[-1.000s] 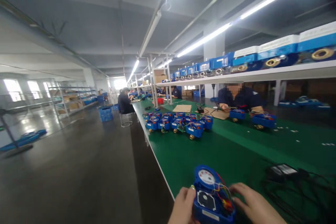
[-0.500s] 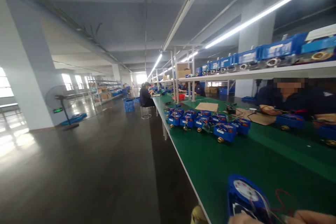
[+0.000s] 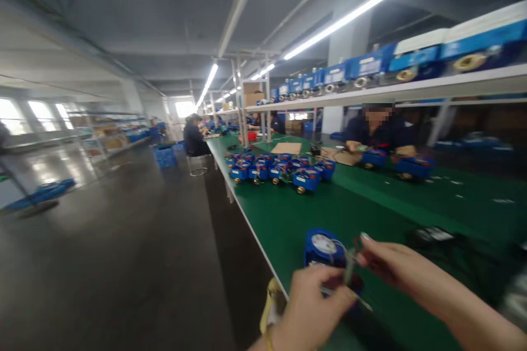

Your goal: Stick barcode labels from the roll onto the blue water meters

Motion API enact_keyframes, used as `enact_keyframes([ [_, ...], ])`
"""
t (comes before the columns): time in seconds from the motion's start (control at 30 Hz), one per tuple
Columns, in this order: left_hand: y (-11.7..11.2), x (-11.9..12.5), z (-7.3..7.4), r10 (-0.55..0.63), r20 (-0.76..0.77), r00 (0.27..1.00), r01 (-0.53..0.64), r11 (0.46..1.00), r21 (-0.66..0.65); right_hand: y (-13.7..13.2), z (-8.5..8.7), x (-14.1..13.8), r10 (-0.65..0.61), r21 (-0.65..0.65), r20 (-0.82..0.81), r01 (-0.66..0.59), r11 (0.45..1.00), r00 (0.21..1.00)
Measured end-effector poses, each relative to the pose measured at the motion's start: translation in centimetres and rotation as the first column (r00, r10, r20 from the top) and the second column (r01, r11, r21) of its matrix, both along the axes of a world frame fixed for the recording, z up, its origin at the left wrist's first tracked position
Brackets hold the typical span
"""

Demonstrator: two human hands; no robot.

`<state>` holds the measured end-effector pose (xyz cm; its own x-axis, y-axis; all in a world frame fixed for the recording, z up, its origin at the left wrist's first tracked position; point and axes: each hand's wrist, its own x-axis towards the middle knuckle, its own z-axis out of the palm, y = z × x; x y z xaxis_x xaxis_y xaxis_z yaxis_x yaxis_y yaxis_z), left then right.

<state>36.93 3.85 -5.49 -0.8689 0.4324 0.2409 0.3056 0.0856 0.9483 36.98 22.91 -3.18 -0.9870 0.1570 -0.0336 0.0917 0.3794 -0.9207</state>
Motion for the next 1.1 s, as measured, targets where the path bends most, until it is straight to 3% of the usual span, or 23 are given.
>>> enact_keyframes([
  [0.07,-0.5,-0.9,1.0,-0.070,0.194,0.978,0.048,0.992,0.113,-0.3,1.1,0.7,-0.035,-0.151,0.045,0.042,0.988,0.998],
  [0.17,-0.5,-2.6,1.0,-0.131,0.310,0.942,0.076,0.980,0.183,-1.7,1.6,1.6,-0.048,-0.200,-0.001,0.047,0.979,0.999],
  [0.37,-0.5,-2.5,0.5,-0.213,0.474,0.855,0.062,0.948,0.313,-4.1,-1.3,2.6,-0.056,-0.344,-0.175,-0.008,0.939,0.983],
  [0.53,-0.6,-1.8,0.0,-0.214,0.453,0.865,0.089,0.955,0.283,-3.6,-2.9,2.1,-0.240,-0.387,-0.253,0.129,0.913,0.937],
  [0.7,-0.8,-1.5,-0.3,-0.269,0.490,0.829,0.123,0.943,0.310,-4.0,-4.1,2.0,-0.065,-0.375,-0.244,-0.033,0.927,0.968],
  [0.77,-1.1,-1.3,0.1,-0.263,0.469,0.843,0.152,0.953,0.262,-4.1,-4.7,1.9,-0.053,-0.376,-0.267,-0.054,0.925,0.962],
  [0.87,-1.6,-1.4,1.0,-0.225,0.355,0.907,0.208,0.974,0.085,-4.0,-5.1,1.8,-0.034,-0.386,-0.261,-0.072,0.920,0.965],
  [0.97,-1.7,-2.1,1.8,-0.067,0.146,0.987,0.078,0.995,-0.066,-3.7,-5.1,1.8,-0.010,-0.335,-0.235,-0.071,0.939,0.972],
  [1.1,-1.3,-3.3,1.7,0.082,0.014,0.997,-0.079,0.985,-0.151,-3.6,-4.9,2.0,0.000,-0.236,-0.220,-0.053,0.970,0.975],
])
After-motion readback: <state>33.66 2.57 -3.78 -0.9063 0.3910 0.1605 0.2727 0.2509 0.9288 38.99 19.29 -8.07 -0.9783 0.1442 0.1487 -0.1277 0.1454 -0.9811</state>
